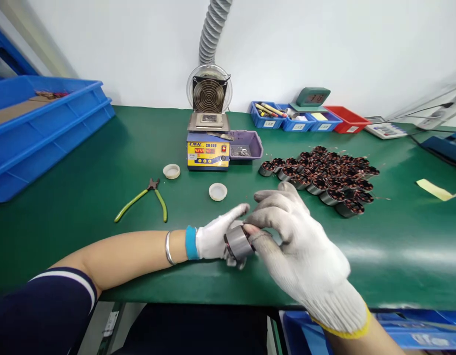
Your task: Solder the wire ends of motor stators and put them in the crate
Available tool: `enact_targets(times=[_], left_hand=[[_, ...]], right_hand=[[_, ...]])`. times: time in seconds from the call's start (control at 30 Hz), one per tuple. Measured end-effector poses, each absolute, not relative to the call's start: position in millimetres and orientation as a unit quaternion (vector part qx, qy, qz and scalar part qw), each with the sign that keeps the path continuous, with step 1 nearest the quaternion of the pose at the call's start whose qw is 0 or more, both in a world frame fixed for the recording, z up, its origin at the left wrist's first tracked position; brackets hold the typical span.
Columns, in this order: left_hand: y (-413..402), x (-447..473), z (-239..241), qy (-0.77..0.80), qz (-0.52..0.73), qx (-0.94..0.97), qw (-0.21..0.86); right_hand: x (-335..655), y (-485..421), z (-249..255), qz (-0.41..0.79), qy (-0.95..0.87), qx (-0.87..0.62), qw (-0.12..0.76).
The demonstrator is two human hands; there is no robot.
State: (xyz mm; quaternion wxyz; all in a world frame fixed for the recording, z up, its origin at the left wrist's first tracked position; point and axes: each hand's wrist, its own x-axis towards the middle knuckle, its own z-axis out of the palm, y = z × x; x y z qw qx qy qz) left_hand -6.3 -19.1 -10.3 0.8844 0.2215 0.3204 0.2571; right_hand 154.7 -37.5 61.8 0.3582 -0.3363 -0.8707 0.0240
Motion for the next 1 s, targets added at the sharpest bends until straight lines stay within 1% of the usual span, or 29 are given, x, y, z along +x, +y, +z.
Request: enact_targets(times=[0.03,0.07,0.1,0.13,0.23,0.27,0.3,0.33,0.4,0.47,0.5,0.53,0.57,0.67,0.7,0.73,0.77,0.87,0.9,0.93,1.0], left_hand=[[-21.4,-7.6,-6.1,0.283,0.184,0.249,0.908],[-23.2,-9.1,-0.7,0.252,0.141,0.267,0.919],[-24.1,-11.1,5.4,0.231,0.139,0.272,0.924],[-23.8,-13.1,11.6,0.224,0.187,0.258,0.921],[-16.5,-17.4,24.1,0.254,0.436,0.161,0.848],[-13.6,-17.4,24.6,0.270,0.487,0.142,0.818],[-11.5,-16.6,23.3,0.291,0.506,0.135,0.801],[-10.8,-15.3,20.6,0.314,0.487,0.144,0.802],[-13.1,-13.0,14.2,0.333,0.360,0.198,0.849],[-18.0,-12.9,11.7,0.296,0.224,0.253,0.894],[-19.9,-13.9,12.8,0.268,0.201,0.263,0.905],[-20.7,-15.4,15.2,0.247,0.214,0.257,0.909],[-20.4,-16.9,18.4,0.235,0.254,0.237,0.908],[-15.4,-18.8,25.3,0.248,0.424,0.151,0.858],[-14.0,-18.3,25.1,0.263,0.452,0.138,0.842],[-13.5,-17.2,23.4,0.277,0.447,0.140,0.839],[-14.1,-15.9,20.7,0.283,0.405,0.157,0.855],[-20.9,-12.2,11.4,0.226,0.184,0.256,0.922],[-23.8,-11.4,9.7,0.202,0.153,0.284,0.925],[-26.5,-10.9,9.1,0.192,0.159,0.305,0.919],[-30.3,-10.4,11.3,0.212,0.237,0.322,0.892]], right_hand=[[154.7,-37.7,62.0,0.018,-0.870,-0.339,0.356],[155.3,-37.9,62.2,0.008,-0.870,-0.346,0.352],[156.3,-38.3,63.0,-0.006,-0.869,-0.355,0.344],[157.4,-39.2,64.5,-0.022,-0.869,-0.365,0.333],[157.6,-44.4,73.0,-0.066,-0.863,-0.392,0.310],[155.9,-46.5,76.1,-0.070,-0.864,-0.395,0.306],[153.6,-48.3,78.7,-0.068,-0.866,-0.393,0.303],[151.2,-49.8,80.7,-0.062,-0.870,-0.388,0.298],[147.9,-51.6,82.7,-0.052,-0.877,-0.382,0.287],[149.0,-52.2,83.6,-0.056,-0.876,-0.390,0.280],[151.3,-52.3,84.3,-0.060,-0.873,-0.397,0.278],[154.2,-52.5,85.4,-0.063,-0.868,-0.406,0.278],[157.3,-52.8,86.9,-0.066,-0.864,-0.414,0.280],[162.5,-53.9,91.7,-0.067,-0.850,-0.425,0.305],[162.1,-54.1,92.4,-0.059,-0.850,-0.419,0.314],[161.0,-54.1,92.3,-0.049,-0.853,-0.409,0.321],[159.4,-53.7,91.4,-0.040,-0.858,-0.396,0.325],[155.9,-51.0,84.9,-0.038,-0.870,-0.364,0.331],[156.0,-49.9,82.1,-0.037,-0.867,-0.363,0.338],[156.6,-48.7,79.3,-0.030,-0.861,-0.370,0.348],[159.2,-46.3,73.4,0.015,-0.835,-0.406,0.372]])
